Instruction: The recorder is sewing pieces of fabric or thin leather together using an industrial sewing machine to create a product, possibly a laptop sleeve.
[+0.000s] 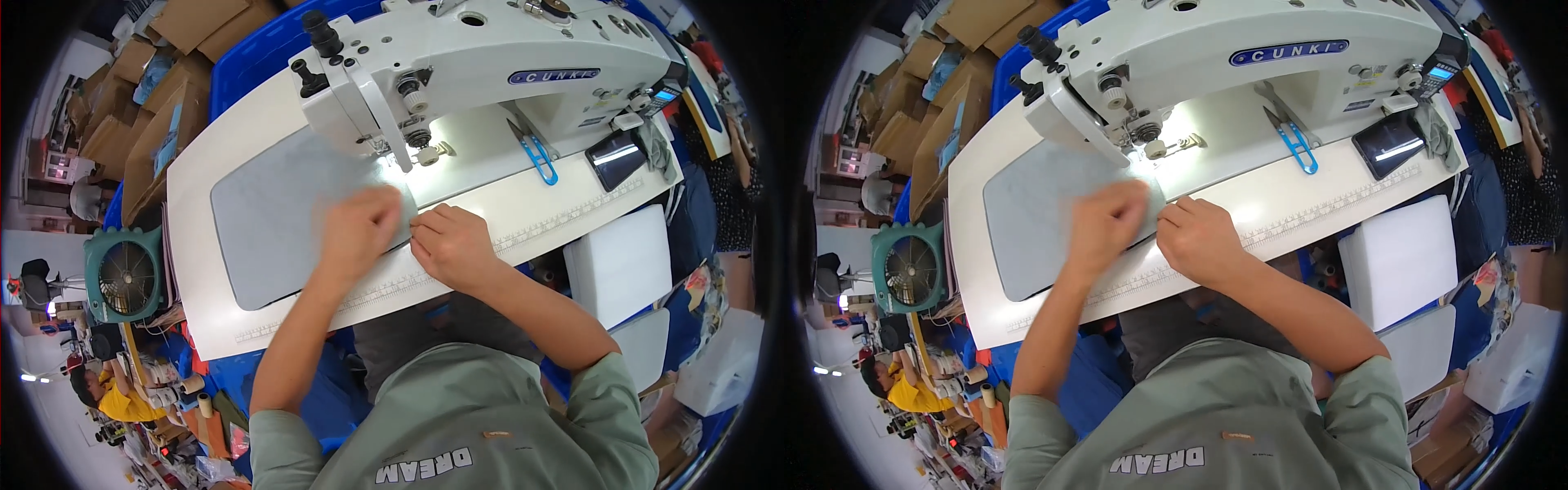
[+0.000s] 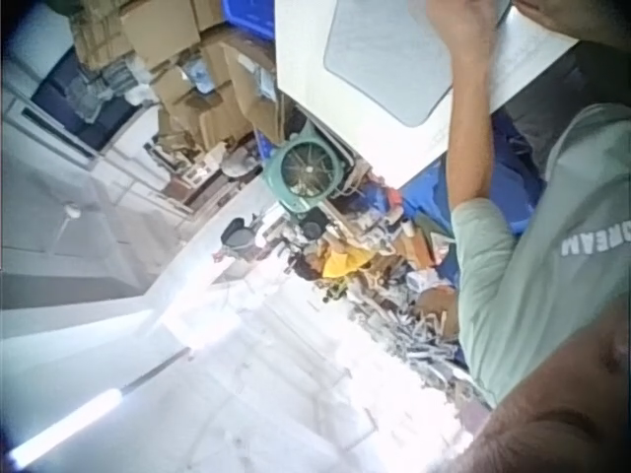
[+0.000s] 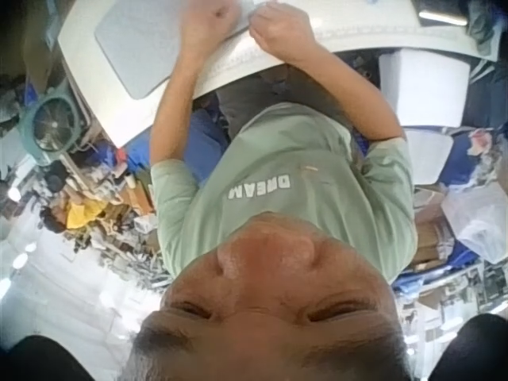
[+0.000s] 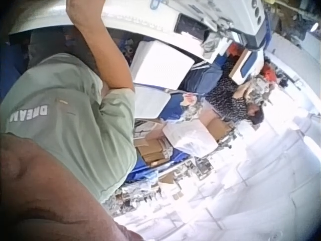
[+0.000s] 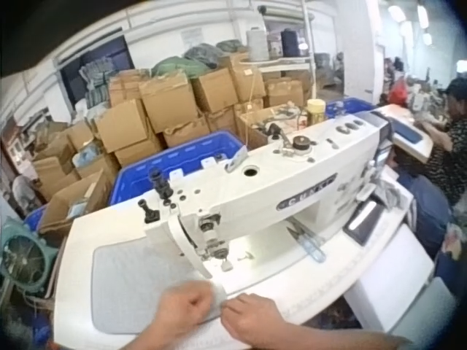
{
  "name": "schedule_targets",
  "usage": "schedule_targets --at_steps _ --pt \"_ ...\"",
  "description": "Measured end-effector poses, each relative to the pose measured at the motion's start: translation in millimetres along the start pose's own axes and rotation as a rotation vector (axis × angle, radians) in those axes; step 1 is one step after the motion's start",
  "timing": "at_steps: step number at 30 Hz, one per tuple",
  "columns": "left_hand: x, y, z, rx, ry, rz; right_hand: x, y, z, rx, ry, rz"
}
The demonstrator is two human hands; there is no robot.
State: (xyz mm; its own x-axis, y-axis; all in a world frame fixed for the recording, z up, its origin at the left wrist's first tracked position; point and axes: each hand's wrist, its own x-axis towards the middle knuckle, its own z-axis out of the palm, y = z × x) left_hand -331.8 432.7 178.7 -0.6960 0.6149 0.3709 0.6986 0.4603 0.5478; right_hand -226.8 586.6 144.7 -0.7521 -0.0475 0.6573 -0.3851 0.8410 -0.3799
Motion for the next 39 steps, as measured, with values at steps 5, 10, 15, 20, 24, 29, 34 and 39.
schedule_targets --at_steps 5,10,15,20,24,29,34,39 --pt "10 -6 -4 0.167 -0.136 0.117 10 7 3 -0.024 -0.043 0.001" --pt "12 -12 -1 0.201 -0.039 0.191 16 11 6 -0.059 -0.074 0.003" --pt "18 -34 -41 0.200 -0.314 0.337 27 28 15 -0.055 -0.022 0.018" --pt "7 -52 -57 0.253 -0.503 0.300 32 29 16 -0.068 -0.078 0.023" --pt "23 -69 -57 0.284 -0.472 0.330 45 36 22 -0.115 -0.071 -0.015" --pt "24 -68 -52 0.437 -0.453 0.459 34 45 19 -0.104 0.000 0.166" --pt "25 -74 -49 0.360 -0.443 0.477 42 37 10 -0.061 0.025 0.324" --pt "34 -67 -51 0.168 -0.484 0.191 37 45 14 -0.099 0.001 0.247"
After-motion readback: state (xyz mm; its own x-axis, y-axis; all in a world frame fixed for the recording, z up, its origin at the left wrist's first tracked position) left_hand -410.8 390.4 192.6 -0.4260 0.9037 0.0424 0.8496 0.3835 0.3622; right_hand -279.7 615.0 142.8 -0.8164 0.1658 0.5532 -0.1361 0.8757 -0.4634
